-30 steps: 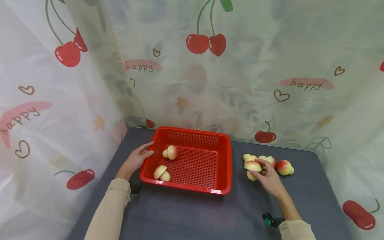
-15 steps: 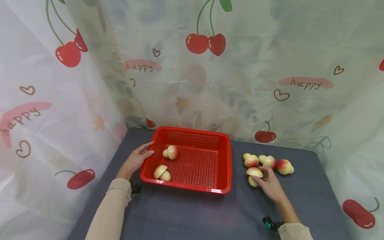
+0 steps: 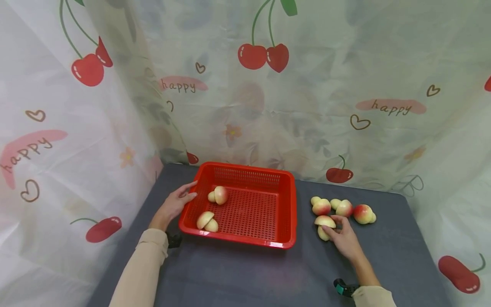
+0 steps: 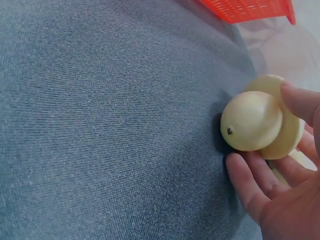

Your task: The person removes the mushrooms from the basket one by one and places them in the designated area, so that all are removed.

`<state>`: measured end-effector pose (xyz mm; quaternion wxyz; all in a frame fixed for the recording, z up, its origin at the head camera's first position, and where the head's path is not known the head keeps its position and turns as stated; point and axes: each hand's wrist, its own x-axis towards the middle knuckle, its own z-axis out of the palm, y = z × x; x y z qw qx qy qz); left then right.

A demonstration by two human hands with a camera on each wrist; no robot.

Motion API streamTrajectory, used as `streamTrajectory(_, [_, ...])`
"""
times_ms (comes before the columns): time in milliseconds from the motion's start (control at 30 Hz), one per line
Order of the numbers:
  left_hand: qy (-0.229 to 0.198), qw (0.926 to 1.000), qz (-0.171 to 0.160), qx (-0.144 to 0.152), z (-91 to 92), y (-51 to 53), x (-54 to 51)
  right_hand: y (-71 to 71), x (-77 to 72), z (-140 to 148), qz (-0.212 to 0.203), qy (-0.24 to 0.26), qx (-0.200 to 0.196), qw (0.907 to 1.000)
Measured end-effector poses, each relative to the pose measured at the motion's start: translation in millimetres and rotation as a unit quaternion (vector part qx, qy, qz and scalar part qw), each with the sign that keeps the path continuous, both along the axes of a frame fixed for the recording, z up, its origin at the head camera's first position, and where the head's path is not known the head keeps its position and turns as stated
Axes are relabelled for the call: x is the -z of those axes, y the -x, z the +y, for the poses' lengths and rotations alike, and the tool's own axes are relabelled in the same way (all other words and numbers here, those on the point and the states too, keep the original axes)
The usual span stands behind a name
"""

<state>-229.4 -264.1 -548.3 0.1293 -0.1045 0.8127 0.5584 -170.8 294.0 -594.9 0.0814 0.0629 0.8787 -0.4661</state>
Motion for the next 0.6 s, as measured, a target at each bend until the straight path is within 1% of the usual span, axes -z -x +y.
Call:
streamTrajectory(233, [0.004, 1.0000, 0.005, 0.003, -0.9, 0.1, -0.9, -1.5, -1.0, -3.4, -0.003, -0.019, 0.008, 0.9998])
streamTrajectory(467, [0.000, 1.0000, 0.001, 0.003, -1.1, -0.2, -0.7, -1.4, -2.4, -5.2, -0.005, -0.026, 0.003, 0.9996])
streamTrajectory(533, [-0.002, 1.0000, 0.000, 0.001, -1.2, -0.1, -0.3, -0.9, -2.0, -4.9, 0.003, -0.028, -0.001, 0.9996])
streamTrajectory(600, [-0.001, 1.0000, 0.001, 0.001, -1.7, 0.1, 0.2, 0.2, -1.8, -4.3, 0.022, -0.032, -0.009, 0.9992])
